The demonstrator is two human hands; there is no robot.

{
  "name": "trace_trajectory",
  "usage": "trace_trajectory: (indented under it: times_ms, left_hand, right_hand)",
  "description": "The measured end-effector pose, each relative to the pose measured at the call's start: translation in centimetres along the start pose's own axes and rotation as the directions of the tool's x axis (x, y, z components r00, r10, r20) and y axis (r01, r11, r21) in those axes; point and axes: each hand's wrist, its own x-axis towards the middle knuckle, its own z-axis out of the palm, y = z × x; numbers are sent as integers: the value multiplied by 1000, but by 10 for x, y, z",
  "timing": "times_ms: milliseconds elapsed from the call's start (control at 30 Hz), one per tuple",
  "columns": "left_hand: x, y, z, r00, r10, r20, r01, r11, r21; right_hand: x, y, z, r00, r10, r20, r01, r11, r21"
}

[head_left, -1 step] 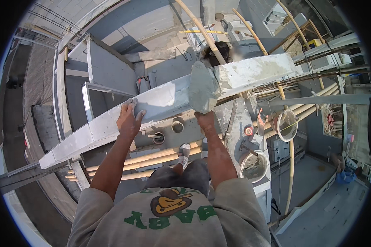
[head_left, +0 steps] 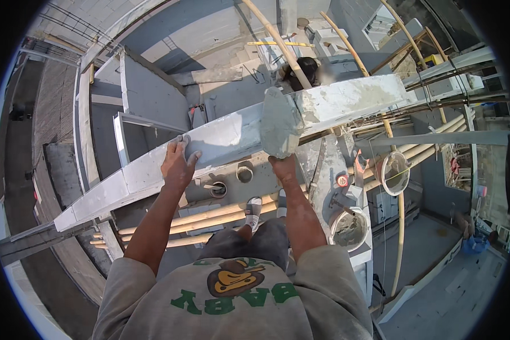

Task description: The person applies plaster or mortar onto a concrete wall structure with a trowel, then smooths it with a leveling bar.

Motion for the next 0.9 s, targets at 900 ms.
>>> trace_trajectory:
  times_ms: [900]
  left_hand:
    - [-10, -10, 6, 998, -46, -38, 44, 998, -54]
  right_hand:
    - [-77, -123, -52, 947, -248, -204, 77, 792, -606]
